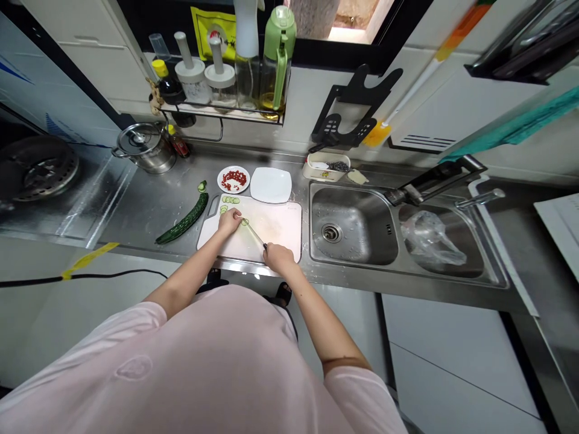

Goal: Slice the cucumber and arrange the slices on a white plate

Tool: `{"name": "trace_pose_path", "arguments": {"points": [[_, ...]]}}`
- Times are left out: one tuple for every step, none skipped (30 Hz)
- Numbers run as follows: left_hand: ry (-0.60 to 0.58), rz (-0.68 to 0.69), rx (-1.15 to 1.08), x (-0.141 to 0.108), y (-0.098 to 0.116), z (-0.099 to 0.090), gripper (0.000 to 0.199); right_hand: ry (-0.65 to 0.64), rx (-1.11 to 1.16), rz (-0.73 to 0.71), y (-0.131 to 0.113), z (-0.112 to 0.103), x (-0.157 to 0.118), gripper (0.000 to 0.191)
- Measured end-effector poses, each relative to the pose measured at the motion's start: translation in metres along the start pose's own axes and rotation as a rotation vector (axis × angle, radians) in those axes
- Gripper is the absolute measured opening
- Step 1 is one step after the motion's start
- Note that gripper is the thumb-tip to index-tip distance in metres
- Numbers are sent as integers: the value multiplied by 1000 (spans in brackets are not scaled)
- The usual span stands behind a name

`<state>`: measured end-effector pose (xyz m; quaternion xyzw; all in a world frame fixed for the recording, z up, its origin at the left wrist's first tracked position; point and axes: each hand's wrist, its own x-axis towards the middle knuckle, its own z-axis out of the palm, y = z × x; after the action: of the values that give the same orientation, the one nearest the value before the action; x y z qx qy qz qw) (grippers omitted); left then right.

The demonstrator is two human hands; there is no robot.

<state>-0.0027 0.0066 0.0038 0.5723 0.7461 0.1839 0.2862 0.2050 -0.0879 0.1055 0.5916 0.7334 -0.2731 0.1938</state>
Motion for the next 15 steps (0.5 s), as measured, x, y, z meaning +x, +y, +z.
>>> {"name": "trace_pose_path", "arguments": {"points": [[-3,-3,2,0,1,-1,17,-3,0,1,0,0,0,36],[-5,-7,4,0,1,-1,17,-6,0,2,-1,-1,0,37],[-8,-10,4,-1,2,-2,17,-9,-1,1,-1,-1,0,37],[-12,-13,4,-1,2,-2,18,-10,-2,0,0,-1,-1,37],[-14,-14,3,-1,3,-2,18,-11,-4,-1,1,0,-1,36],[-16,-16,3,-1,3,-2,18,-8,-6,-4,2,0,-2,36],[-17,-15,3,-1,3,-2,18,-6,-8,-8,3,1,-3,36],[-15,-12,4,-2,3,-2,18,-4,-9,-10,4,1,-5,35],[-10,-7,5,-2,3,-2,18,-3,-9,-11,6,2,-6,35],[-3,-3,9,-2,2,-2,18,-2,-8,-9,7,2,-8,35],[4,1,12,-2,2,-2,18,-3,-5,-5,8,3,-10,35],[9,4,16,-3,2,-2,17,-6,-2,0,9,3,-12,35],[13,6,19,-3,2,-2,17,-10,2,7,10,4,-13,35],[14,6,22,-3,2,-2,17,-14,5,13,11,5,-15,34],[13,6,25,-3,3,-2,17,-18,7,18,12,6,-17,34]]}}
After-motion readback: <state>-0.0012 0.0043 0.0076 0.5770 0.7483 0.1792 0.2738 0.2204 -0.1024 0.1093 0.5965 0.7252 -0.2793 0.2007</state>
